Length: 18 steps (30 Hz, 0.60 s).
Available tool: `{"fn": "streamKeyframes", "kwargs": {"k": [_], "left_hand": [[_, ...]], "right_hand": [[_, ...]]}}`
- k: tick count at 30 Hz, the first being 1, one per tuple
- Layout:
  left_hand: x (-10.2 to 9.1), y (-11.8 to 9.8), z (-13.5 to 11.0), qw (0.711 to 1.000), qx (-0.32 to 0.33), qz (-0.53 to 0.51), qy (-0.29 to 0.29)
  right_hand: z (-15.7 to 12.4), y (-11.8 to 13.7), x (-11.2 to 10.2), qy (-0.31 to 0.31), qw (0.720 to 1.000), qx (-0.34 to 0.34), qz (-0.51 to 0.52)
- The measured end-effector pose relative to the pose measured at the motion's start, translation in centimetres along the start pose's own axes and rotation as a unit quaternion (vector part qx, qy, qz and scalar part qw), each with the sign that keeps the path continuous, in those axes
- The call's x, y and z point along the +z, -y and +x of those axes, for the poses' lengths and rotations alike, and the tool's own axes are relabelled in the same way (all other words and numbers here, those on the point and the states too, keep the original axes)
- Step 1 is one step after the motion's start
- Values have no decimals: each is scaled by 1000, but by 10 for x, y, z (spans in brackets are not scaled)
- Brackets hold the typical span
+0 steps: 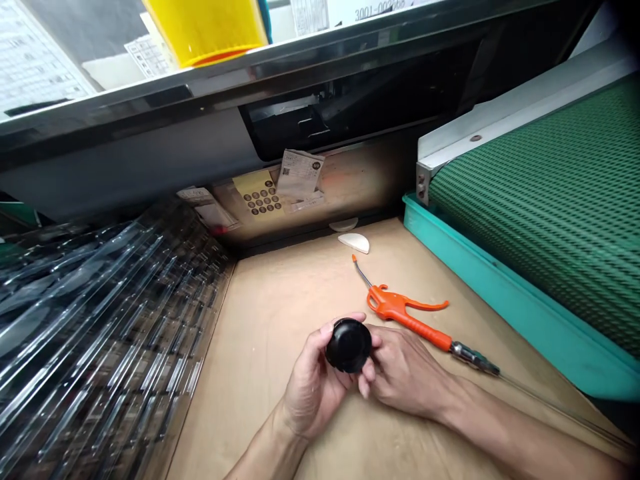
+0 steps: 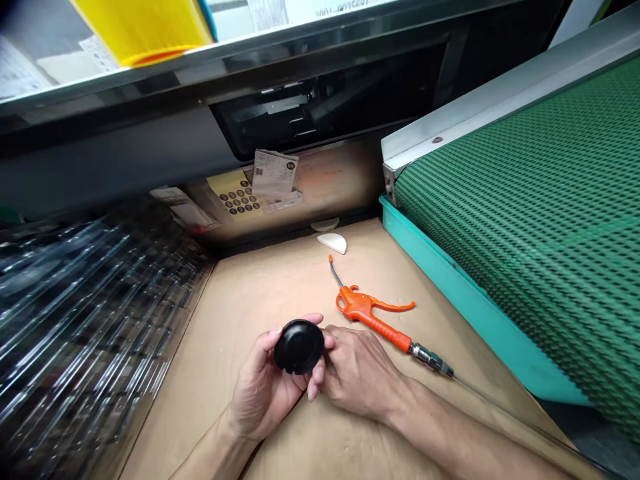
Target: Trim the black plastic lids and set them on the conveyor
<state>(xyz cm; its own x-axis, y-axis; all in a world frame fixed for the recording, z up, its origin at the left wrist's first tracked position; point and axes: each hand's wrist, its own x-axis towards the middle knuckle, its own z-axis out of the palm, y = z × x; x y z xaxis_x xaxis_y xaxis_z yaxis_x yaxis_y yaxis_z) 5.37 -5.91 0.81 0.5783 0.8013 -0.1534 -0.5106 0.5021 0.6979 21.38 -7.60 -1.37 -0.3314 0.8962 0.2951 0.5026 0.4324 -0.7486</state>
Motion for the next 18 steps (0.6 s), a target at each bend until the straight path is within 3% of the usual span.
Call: {"fn": "streamKeyframes", "kwargs": {"k": [3, 5, 9, 11, 13, 18], "left_hand": [[-1, -6, -1, 993, 50, 93, -47], [-4, -8, -1, 976, 94, 175, -84], [-15, -5, 3, 897, 186, 372, -148], [-18, -2, 3, 853, 214, 451, -149], [-17, 1, 3, 836, 220, 483, -142], [-6, -2, 0, 875, 191, 414, -164]], "right_hand": [[2, -5, -2, -53, 998, 6, -17], [4, -8, -6, -131, 990, 36, -37], [7, -11, -15, -281, 959, 37, -25], [7, -9, -17, -290, 957, 3, -11], [5, -6, -17, -266, 964, -23, -18], [3, -2, -15, -228, 973, -31, -27]]}}
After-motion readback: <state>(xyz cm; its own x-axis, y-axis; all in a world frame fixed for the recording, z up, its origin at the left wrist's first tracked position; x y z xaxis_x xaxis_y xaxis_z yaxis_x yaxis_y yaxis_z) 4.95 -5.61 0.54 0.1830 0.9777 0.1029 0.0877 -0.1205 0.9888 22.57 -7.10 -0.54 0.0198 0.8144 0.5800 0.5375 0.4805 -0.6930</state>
